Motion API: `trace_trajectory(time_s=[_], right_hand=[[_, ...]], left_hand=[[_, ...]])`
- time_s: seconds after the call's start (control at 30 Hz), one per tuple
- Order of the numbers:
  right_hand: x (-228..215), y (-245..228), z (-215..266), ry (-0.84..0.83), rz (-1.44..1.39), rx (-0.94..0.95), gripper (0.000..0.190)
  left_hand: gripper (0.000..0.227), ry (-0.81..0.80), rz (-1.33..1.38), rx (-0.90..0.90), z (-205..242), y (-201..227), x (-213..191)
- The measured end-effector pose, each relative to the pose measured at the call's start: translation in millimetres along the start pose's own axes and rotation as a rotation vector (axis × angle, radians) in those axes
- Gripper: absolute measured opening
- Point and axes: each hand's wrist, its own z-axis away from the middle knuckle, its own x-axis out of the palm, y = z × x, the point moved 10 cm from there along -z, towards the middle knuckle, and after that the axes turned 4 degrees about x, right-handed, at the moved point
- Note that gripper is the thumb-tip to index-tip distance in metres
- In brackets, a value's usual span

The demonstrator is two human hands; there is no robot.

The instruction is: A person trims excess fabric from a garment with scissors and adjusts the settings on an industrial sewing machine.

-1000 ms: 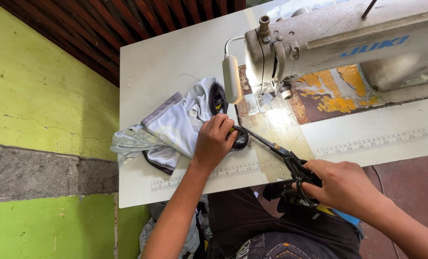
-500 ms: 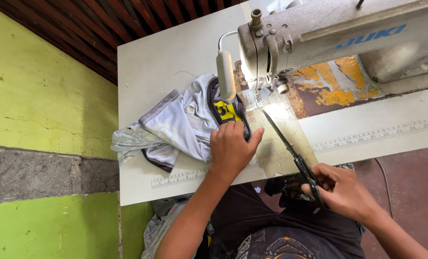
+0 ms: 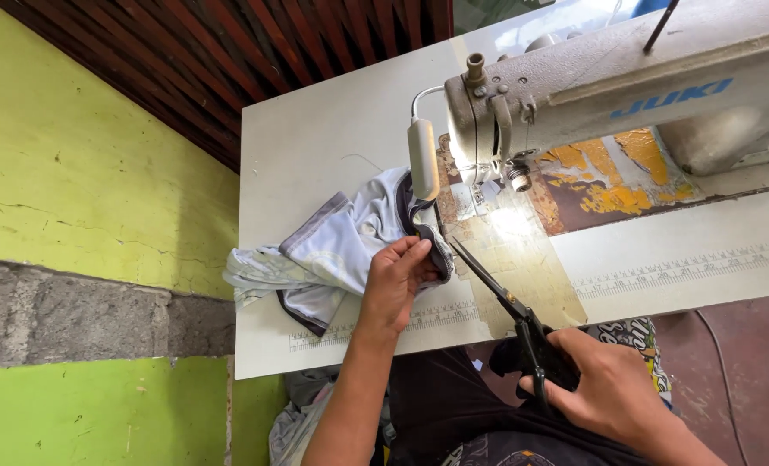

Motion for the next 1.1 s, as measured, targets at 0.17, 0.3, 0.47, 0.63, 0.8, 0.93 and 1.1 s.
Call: trace_trajectory(time_s=[0.17,0.3,0.47,0.63,0.8,0.93,1.1], right_hand=[[3,-10,0,0.108,-0.001,-0.09,0.057],[0,-23,3,0.175,0.024,-0.172,0.059],[-1,-29,3,0.197,0.023,-0.175,0.057],[11,-24,0,0.138,-0.022,-0.134,0.057],[19,-23,-1,0.177,-0.036,-0.153,0.051],[27,-20,-3,0.166,-0.058,-0.162,0.052],[33,-17,-3,0.145,-0.108,-0.136,0.048]], left_hand=[[0.008,0.013,0.114,0.011,2,-7,-1],[0.007,0.083,0.063,0.022,5,-9,-5],[0.009,0.121,0.011,0.049,5,-10,-5],[0.01,0.148,0.035,0.039,3,-15,-9],[0.008,0.148,0.052,0.045,1,-17,-11],[0.009,0.139,0.045,0.036,0,-18,-10],[0.008,0.136,0.034,0.027,2,-16,-8]])
